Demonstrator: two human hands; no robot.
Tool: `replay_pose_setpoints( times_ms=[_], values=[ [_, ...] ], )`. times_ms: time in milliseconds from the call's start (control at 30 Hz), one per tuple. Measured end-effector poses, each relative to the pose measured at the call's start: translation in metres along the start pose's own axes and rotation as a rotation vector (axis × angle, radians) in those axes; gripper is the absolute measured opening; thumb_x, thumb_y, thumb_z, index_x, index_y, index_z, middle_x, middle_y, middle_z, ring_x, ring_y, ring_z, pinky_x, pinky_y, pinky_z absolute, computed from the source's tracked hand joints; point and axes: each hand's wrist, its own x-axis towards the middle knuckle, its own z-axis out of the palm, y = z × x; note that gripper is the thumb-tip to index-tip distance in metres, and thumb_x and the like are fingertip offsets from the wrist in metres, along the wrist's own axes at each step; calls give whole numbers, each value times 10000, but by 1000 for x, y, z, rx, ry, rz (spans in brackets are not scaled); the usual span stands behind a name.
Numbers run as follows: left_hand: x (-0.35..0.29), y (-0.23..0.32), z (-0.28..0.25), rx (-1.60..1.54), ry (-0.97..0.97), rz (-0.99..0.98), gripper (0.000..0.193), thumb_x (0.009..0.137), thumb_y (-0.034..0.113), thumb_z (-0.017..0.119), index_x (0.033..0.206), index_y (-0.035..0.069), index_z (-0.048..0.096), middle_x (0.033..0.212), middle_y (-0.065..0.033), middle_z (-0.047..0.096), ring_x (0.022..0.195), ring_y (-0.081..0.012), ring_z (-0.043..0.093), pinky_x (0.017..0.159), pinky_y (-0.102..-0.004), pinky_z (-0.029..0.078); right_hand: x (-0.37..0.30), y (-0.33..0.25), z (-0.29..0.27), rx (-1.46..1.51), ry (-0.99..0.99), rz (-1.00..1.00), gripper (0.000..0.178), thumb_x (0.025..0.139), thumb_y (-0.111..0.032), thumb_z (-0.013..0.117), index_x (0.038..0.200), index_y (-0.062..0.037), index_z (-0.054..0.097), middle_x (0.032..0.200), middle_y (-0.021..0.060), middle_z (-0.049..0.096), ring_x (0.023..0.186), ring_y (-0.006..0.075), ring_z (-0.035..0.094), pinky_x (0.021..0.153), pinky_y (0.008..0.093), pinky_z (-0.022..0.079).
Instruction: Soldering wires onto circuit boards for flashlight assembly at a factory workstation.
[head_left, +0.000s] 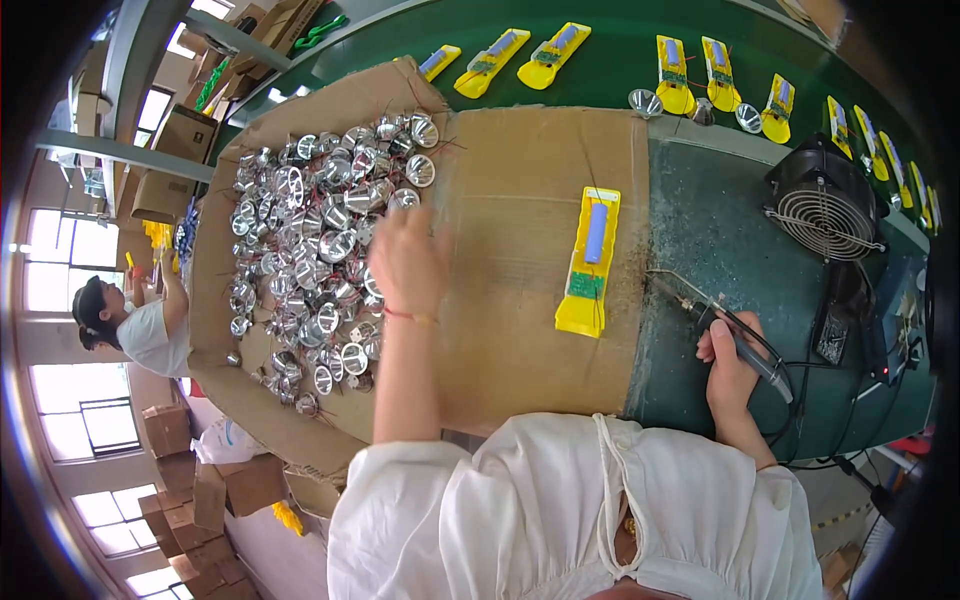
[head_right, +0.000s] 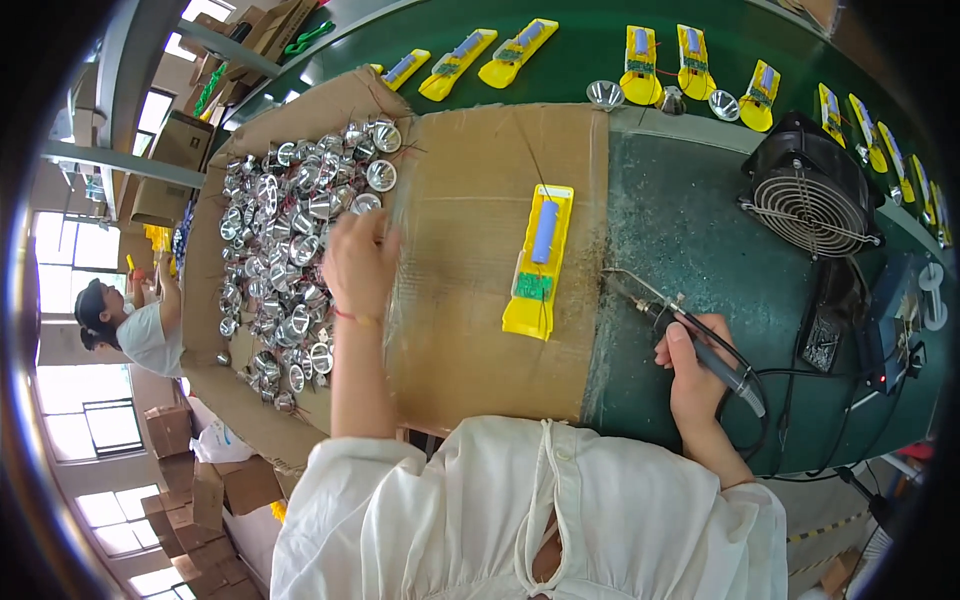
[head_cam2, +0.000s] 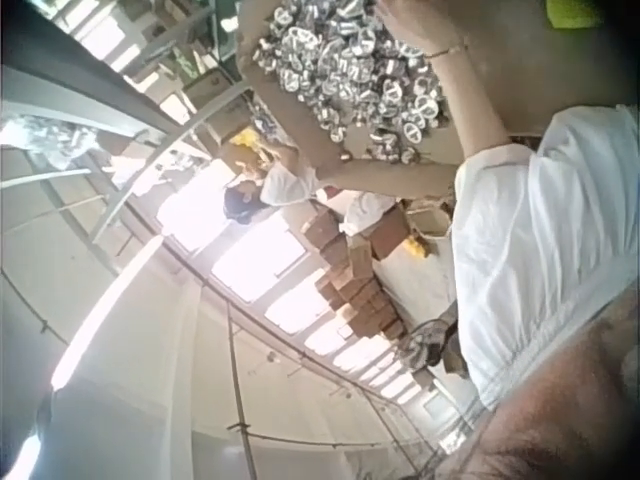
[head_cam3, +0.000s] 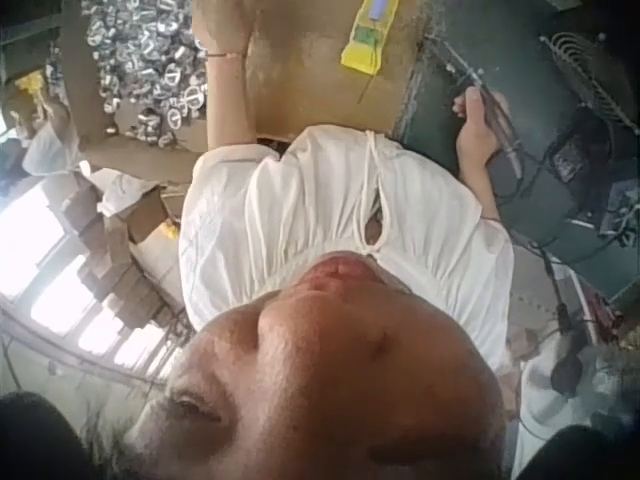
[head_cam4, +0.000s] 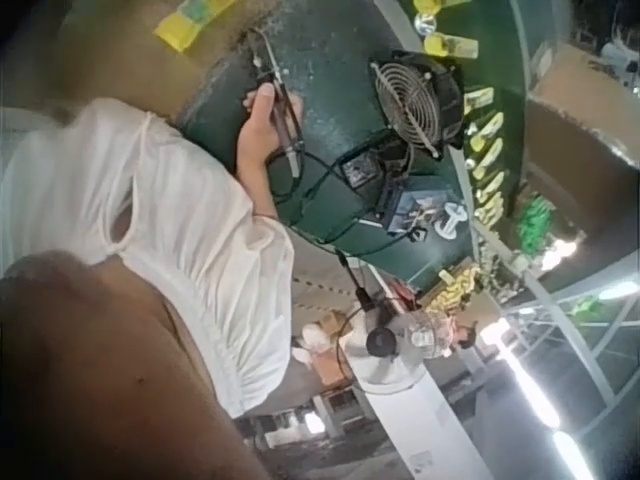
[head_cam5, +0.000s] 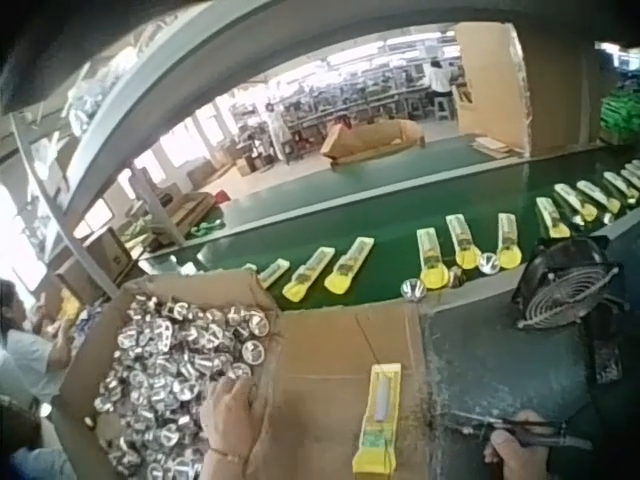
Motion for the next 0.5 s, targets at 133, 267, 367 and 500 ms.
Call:
replay_pose_setpoints(
  times_ms=[133, 267, 367, 500],
  values=[
    [5, -24, 7, 567, -106, 121, 110, 729, 147, 568, 769, 111, 665, 905, -47, 540, 906, -223, 480, 804, -368, 357, -7, -5, 0, 3, 4, -17, 136, 829, -123, 583, 856, -7, 517, 622, 61, 557, 504, 88, 508, 472, 196, 411],
    [9, -39, 27, 583, 22, 129, 128, 731, 166, 566, 731, 133, 689, 854, -37, 556, 926, -218, 475, 816, -367, 336, -10, -6, -2, -9, 8, -28, 144, 830, -131, 586, 853, -6, 517, 622, 60, 558, 502, 89, 508, 469, 196, 410],
    [-7, -35, 10, 57, 110, 140, 104, 730, 172, 621, 714, 79, 664, 992, -66, 593, 1073, -264, 457, 915, -412, 317, -11, -10, -2, -2, 2, -41, 148, 831, -134, 584, 855, -5, 517, 625, 62, 561, 505, 90, 513, 472, 196, 413],
    [-32, 14, -2, -502, -136, 103, 64, 747, 94, 626, 751, 33, 643, 868, -97, 641, 866, -278, 582, 800, -364, 423, -12, -14, -2, -14, -12, -37, 142, 830, -124, 584, 854, -3, 514, 631, 66, 562, 517, 96, 521, 482, 202, 423]
  ],
)
